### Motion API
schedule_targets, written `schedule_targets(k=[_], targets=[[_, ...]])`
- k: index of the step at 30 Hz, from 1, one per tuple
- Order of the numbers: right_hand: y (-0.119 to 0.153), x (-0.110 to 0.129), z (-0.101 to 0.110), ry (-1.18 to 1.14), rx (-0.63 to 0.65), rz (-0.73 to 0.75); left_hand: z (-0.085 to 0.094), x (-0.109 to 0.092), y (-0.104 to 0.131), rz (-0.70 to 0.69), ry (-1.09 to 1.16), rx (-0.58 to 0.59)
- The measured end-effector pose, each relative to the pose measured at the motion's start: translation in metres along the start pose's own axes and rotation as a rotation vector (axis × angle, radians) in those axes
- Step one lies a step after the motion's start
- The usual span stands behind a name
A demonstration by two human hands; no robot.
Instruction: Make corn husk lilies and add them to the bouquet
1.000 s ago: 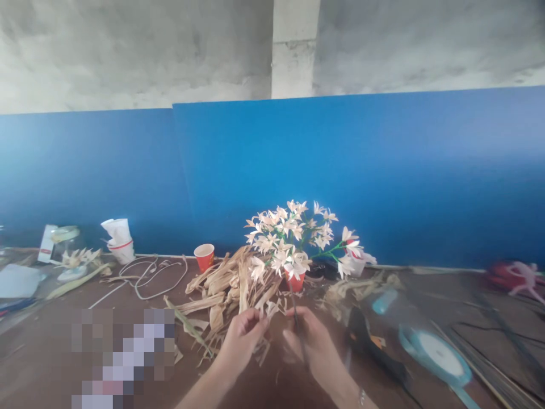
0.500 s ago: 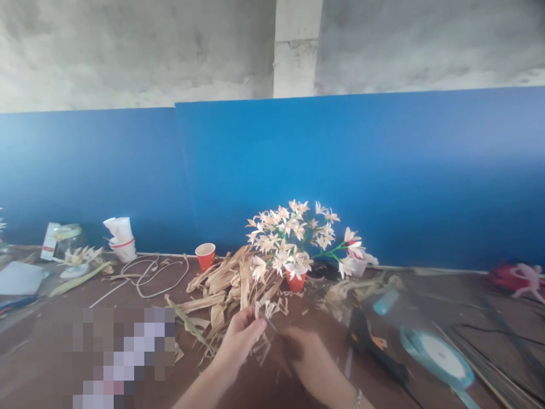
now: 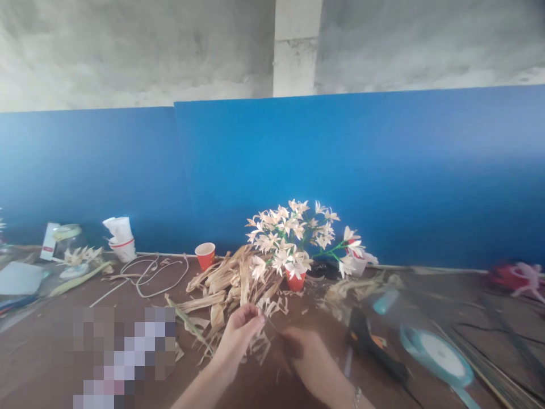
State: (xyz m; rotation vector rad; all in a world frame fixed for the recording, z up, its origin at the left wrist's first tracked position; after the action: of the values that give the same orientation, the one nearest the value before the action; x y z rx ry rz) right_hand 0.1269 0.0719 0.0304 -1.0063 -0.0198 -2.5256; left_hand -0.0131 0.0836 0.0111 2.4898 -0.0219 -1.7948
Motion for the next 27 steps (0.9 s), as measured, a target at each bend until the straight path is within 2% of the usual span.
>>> schedule_targets(k=[2,4,7,10,14,21,27], targets=[[0.0,-0.003,0.0,0.043,-0.017,-0.013,0.01,-0.01,0.001,-0.16,-0.059,-0.118],[0.0,-0.003,0.0,0.086,-0.023,-0.007,0.015,-0.029,0.007,-0.403,-0.197,-0.19],[0.002,0.001,-0.001,0.139,-0.006,0.032,0.004,-0.046,0.016,-0.644,-0.53,-0.105],[0.004,0.007,-0.003,0.2,0.011,0.065,-0.003,-0.05,0.021,-0.716,-0.79,-0.067],[0.005,0.009,-0.006,0.241,0.028,0.076,-0.003,-0.049,0.019,-0.724,-0.846,-0.08],[0.004,0.002,-0.009,0.247,0.05,0.077,0.013,-0.037,-0.002,-0.502,-0.422,-0.074],[0.007,0.003,-0.014,0.252,0.089,0.078,0.019,-0.033,-0.002,-0.348,-0.184,-0.123]])
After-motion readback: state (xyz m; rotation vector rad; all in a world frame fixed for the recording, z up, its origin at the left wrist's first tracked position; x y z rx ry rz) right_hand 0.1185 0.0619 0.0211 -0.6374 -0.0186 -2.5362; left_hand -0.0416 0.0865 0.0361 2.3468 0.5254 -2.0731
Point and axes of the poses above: each hand's wrist, its own y-axis away from the middle knuckle, its own z-axis out of the back of the hand, x = y × z, the point moved 7 cm from there along -y, towards the middle knuckle, and after that the axes turned 14 degrees about y, right-handed, at the moved point
